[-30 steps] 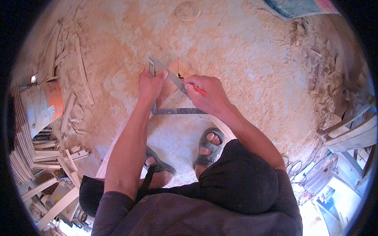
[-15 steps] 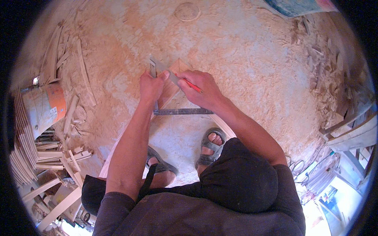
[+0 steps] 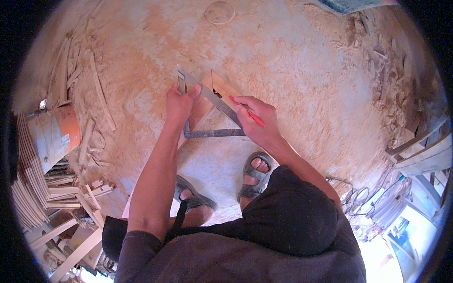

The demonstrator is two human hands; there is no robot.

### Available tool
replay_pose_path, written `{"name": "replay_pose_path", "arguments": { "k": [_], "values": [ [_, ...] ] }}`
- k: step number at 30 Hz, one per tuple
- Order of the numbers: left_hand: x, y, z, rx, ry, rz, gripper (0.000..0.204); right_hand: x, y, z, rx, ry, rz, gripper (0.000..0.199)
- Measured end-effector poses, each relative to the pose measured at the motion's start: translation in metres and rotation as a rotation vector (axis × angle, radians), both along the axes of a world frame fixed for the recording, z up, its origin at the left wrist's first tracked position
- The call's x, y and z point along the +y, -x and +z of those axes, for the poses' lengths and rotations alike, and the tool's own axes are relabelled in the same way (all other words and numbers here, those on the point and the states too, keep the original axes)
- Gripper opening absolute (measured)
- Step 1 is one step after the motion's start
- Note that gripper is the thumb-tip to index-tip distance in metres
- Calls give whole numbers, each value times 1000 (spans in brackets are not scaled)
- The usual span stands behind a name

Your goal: The person aligns two pieces of wood on the floor, uses a square tool and a pencil to mark lines on the wood, and checks the alignment multiple times.

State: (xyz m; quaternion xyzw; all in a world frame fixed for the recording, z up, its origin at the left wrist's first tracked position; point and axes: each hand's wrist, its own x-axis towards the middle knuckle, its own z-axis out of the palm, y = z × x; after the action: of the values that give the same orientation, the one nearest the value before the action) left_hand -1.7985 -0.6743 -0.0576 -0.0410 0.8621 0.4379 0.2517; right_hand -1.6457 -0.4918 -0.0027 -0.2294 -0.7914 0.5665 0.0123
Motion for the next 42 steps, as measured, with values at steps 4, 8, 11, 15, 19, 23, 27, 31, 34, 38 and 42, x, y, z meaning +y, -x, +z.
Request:
{"name": "replay_pose_path", "arguments": {
  "k": [4,8,11,15,19,23,27,31,34,38,42],
  "values": [
    [2,2,3,-21,29,-4,35,1,-6,-8,11,7,-42,25],
    [0,-1,0,-12,-43,10,35,-6,-6,-14,93,-135,-16,28],
    [-3,-1,-6,40,-49,-26,39,-8,-10,-33,385,-498,246,32],
    [-2,-2,-2,58,-12,-86,44,-13,-26,-39,321,-560,356,36],
    [-3,-1,-6,93,32,-96,46,-14,-32,-47,313,-572,361,37],
    [0,0,-1,63,73,-108,48,-14,-35,-54,332,-556,337,36],
    [1,-1,2,112,81,-116,47,-13,-35,-55,347,-535,318,35],
    [1,0,2,113,117,-133,48,-14,-35,-58,361,-524,302,34],
    [6,-1,9,103,118,-139,49,-12,-36,-58,360,-523,302,33],
    [2,0,2,118,144,-148,51,-13,-33,-55,384,-520,301,33],
    [2,0,0,112,162,-163,53,-12,-33,-53,371,-518,304,32]
  ]
}}
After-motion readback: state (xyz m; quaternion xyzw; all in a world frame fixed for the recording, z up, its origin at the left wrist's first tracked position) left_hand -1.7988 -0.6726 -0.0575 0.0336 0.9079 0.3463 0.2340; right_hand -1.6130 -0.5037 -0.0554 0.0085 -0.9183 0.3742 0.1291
